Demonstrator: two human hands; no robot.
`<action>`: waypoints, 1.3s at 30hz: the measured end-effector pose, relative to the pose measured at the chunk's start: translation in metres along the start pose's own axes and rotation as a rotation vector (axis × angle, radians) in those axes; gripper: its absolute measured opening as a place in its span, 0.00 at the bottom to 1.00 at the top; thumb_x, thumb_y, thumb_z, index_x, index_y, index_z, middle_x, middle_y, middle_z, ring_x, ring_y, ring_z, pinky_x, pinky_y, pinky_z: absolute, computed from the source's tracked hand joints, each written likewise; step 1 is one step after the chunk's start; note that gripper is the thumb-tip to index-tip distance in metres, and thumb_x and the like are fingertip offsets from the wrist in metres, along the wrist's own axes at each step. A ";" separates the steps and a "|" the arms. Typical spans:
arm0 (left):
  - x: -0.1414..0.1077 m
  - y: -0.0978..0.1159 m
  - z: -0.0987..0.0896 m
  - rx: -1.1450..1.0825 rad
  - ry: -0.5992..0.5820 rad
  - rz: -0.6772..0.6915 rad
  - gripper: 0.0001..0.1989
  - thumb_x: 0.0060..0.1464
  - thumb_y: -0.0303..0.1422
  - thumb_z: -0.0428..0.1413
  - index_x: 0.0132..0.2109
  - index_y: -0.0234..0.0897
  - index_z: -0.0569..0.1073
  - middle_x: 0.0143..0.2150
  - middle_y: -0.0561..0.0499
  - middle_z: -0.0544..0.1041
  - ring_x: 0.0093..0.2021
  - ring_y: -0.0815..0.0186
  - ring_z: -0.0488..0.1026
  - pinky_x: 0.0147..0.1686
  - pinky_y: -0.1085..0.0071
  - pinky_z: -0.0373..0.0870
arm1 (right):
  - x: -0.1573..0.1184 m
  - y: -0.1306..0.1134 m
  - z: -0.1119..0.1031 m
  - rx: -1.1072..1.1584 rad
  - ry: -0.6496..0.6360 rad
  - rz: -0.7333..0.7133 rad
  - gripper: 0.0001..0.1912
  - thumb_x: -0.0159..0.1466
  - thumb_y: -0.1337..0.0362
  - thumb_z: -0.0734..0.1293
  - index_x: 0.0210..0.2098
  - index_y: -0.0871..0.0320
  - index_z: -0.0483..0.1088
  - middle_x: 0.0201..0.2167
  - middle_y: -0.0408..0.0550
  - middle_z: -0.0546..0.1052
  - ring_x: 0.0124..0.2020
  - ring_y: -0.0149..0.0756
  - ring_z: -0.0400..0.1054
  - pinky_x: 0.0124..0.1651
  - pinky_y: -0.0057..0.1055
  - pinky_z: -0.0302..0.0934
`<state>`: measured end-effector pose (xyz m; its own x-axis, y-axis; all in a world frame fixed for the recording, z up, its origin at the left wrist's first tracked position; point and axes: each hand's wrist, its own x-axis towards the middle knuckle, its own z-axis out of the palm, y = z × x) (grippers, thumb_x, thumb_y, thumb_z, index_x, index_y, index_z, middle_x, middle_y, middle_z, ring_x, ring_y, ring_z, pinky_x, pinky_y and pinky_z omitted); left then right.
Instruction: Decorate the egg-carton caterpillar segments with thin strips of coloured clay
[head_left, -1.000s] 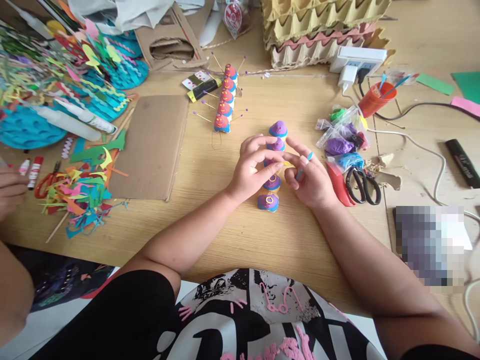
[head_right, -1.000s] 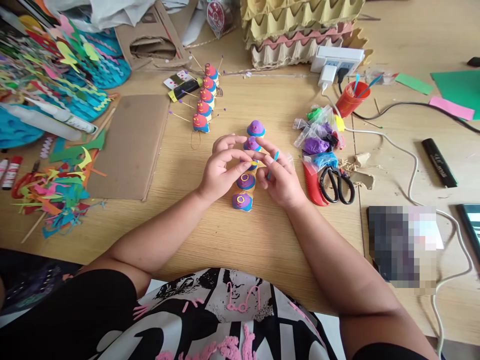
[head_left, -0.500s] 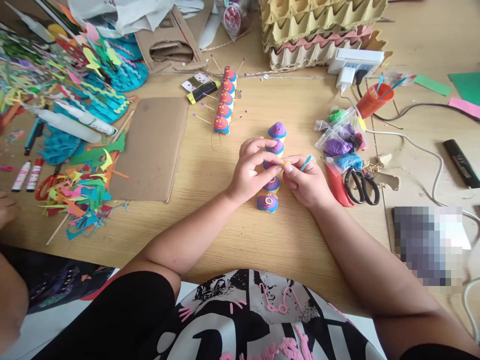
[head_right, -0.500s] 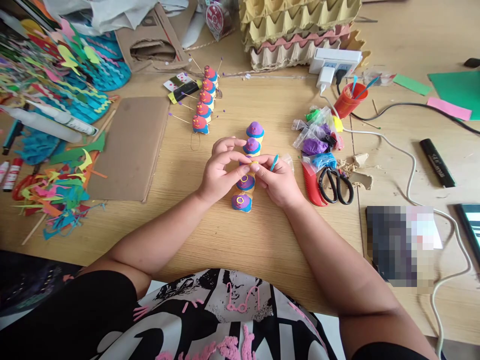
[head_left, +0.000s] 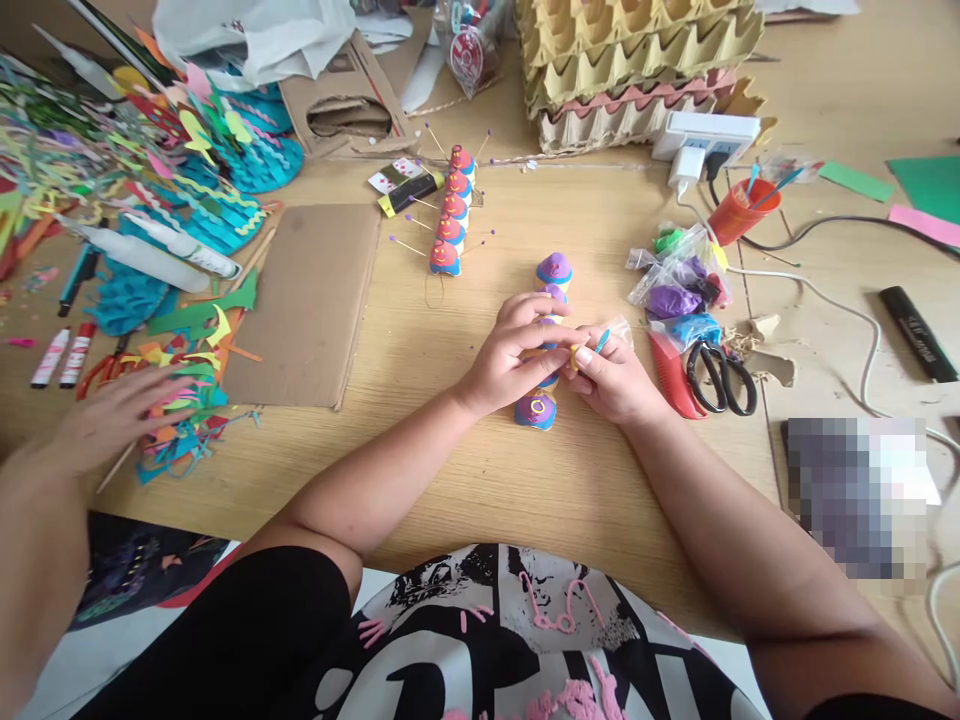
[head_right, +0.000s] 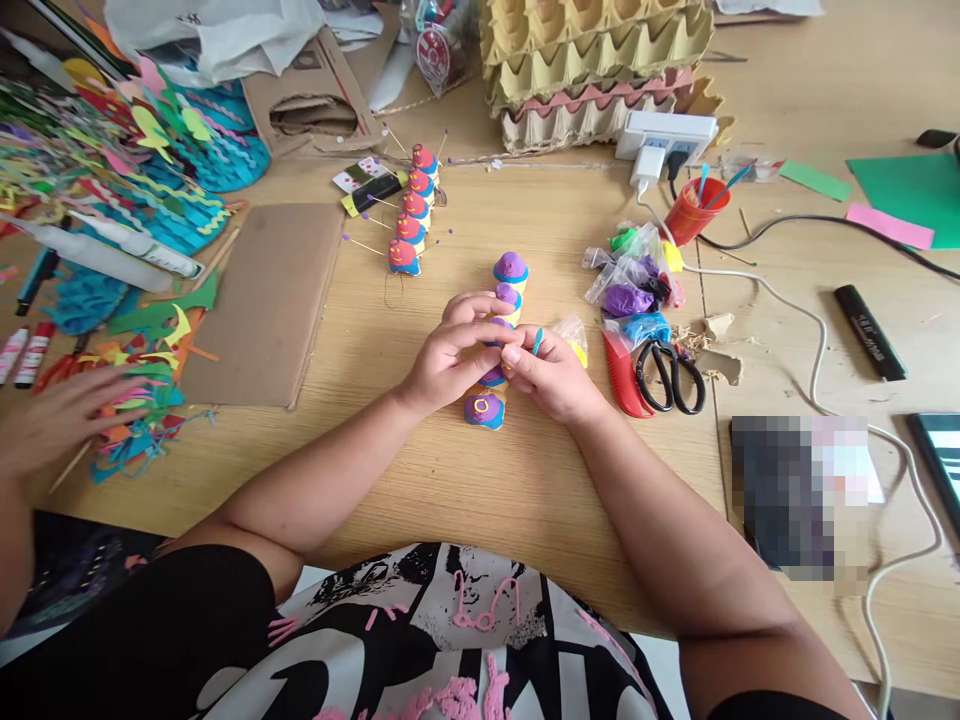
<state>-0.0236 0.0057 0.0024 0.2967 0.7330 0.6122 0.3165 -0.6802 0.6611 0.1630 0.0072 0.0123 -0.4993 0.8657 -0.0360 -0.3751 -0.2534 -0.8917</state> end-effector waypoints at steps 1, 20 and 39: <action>0.000 0.000 0.000 -0.011 -0.008 0.000 0.13 0.71 0.46 0.57 0.52 0.50 0.84 0.58 0.46 0.80 0.66 0.58 0.73 0.71 0.51 0.70 | 0.000 0.000 0.001 -0.003 -0.008 0.009 0.28 0.55 0.42 0.82 0.28 0.56 0.69 0.19 0.37 0.66 0.18 0.23 0.50 0.20 0.25 0.40; -0.001 -0.004 0.000 0.214 0.113 -0.018 0.09 0.68 0.43 0.62 0.46 0.47 0.84 0.50 0.49 0.83 0.63 0.58 0.73 0.68 0.51 0.71 | 0.002 0.000 0.002 -0.045 0.142 -0.073 0.26 0.56 0.44 0.82 0.32 0.55 0.71 0.20 0.36 0.68 0.19 0.24 0.51 0.23 0.26 0.44; 0.000 -0.005 0.001 0.191 0.132 0.038 0.07 0.67 0.41 0.64 0.47 0.46 0.84 0.49 0.49 0.84 0.59 0.58 0.75 0.64 0.53 0.74 | 0.003 0.002 0.003 -0.037 0.232 -0.076 0.29 0.53 0.43 0.84 0.26 0.57 0.70 0.19 0.38 0.72 0.18 0.22 0.53 0.22 0.25 0.45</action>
<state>-0.0240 0.0090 -0.0012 0.1954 0.6923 0.6946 0.4755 -0.6863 0.5503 0.1579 0.0083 0.0116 -0.2765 0.9587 -0.0668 -0.3738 -0.1713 -0.9116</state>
